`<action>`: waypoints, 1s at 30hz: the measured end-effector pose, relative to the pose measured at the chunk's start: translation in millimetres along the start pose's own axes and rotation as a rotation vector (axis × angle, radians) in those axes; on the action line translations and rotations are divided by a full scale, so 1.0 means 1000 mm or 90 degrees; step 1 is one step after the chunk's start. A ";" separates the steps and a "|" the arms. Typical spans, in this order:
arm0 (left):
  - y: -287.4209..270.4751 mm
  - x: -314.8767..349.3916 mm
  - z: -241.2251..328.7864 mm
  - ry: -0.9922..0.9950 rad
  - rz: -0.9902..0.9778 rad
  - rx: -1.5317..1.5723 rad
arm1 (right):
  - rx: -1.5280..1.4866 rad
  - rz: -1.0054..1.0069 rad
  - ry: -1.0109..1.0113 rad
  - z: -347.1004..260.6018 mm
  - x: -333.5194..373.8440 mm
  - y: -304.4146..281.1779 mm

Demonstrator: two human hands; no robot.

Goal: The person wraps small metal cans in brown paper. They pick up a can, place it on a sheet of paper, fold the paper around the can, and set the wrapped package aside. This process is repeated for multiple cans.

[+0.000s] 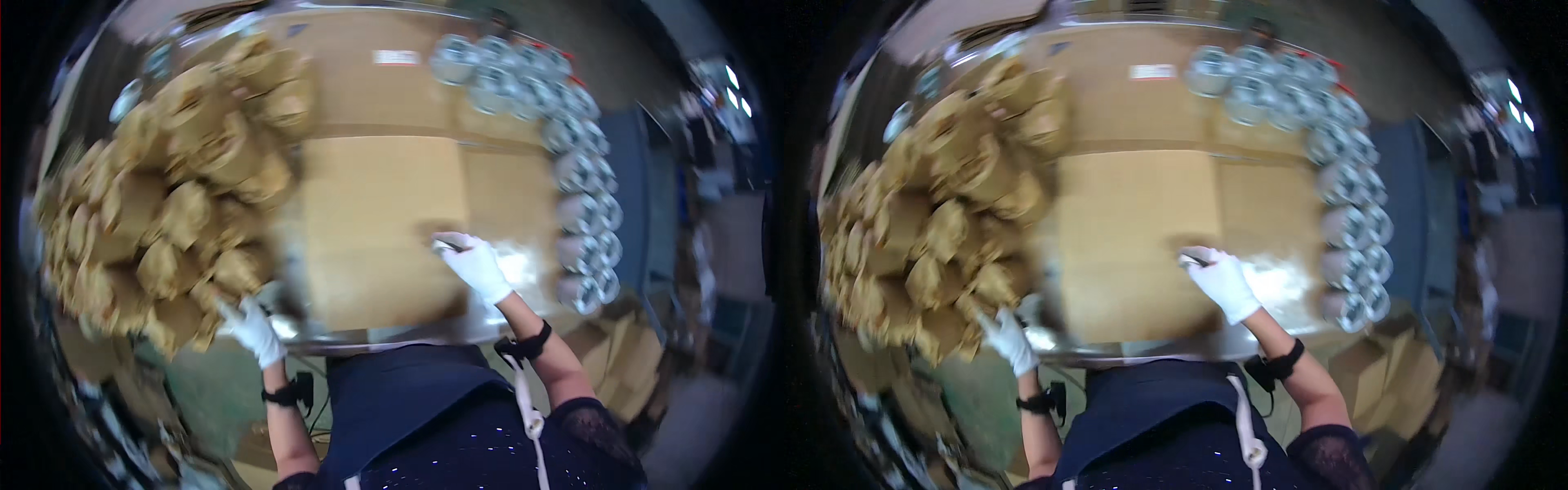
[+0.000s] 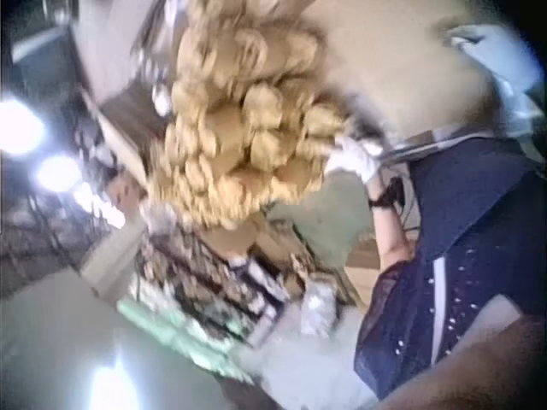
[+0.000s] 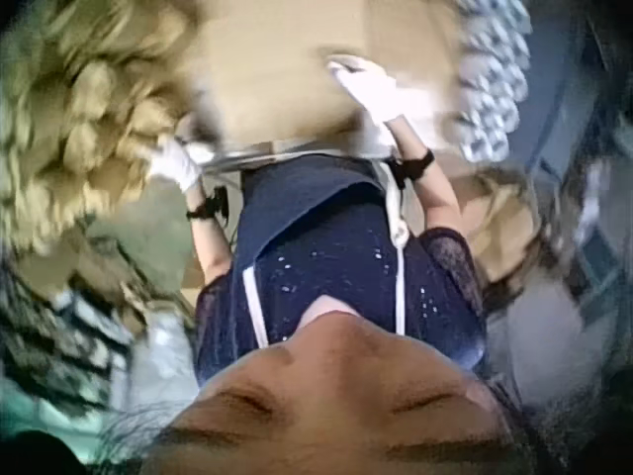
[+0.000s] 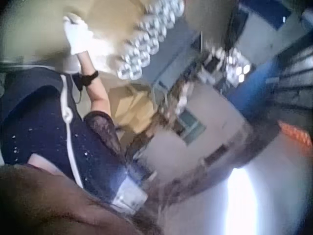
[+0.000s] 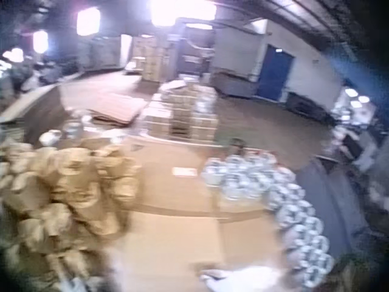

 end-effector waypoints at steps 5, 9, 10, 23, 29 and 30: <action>0.100 0.138 0.182 0.650 -0.460 -0.075 | 0.092 0.222 0.157 0.118 0.034 -0.104; 0.145 0.208 0.175 0.663 -0.711 -0.121 | 0.385 0.458 0.203 0.159 0.072 -0.212; 0.153 0.213 0.158 0.689 -0.696 -0.137 | 0.518 0.494 0.209 0.175 0.074 -0.224; 0.130 0.203 0.171 0.723 -0.623 -0.014 | 0.256 0.005 0.114 0.140 -0.024 -0.169; 0.125 0.210 0.157 0.789 -0.618 -0.057 | -0.327 -0.273 -0.061 -0.002 -0.013 -0.003; 0.121 0.212 0.155 0.787 -0.643 -0.090 | -0.369 -0.310 -0.120 -0.031 -0.009 0.015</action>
Point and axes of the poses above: each hand's wrist, its own x-axis away from the middle knuckle, its own y-axis out of the palm, z = x × y, the point moved 10 cm from there along -x, towards the middle knuckle, and after that the axes turned 8 degrees about x, right-handed, at the moved point
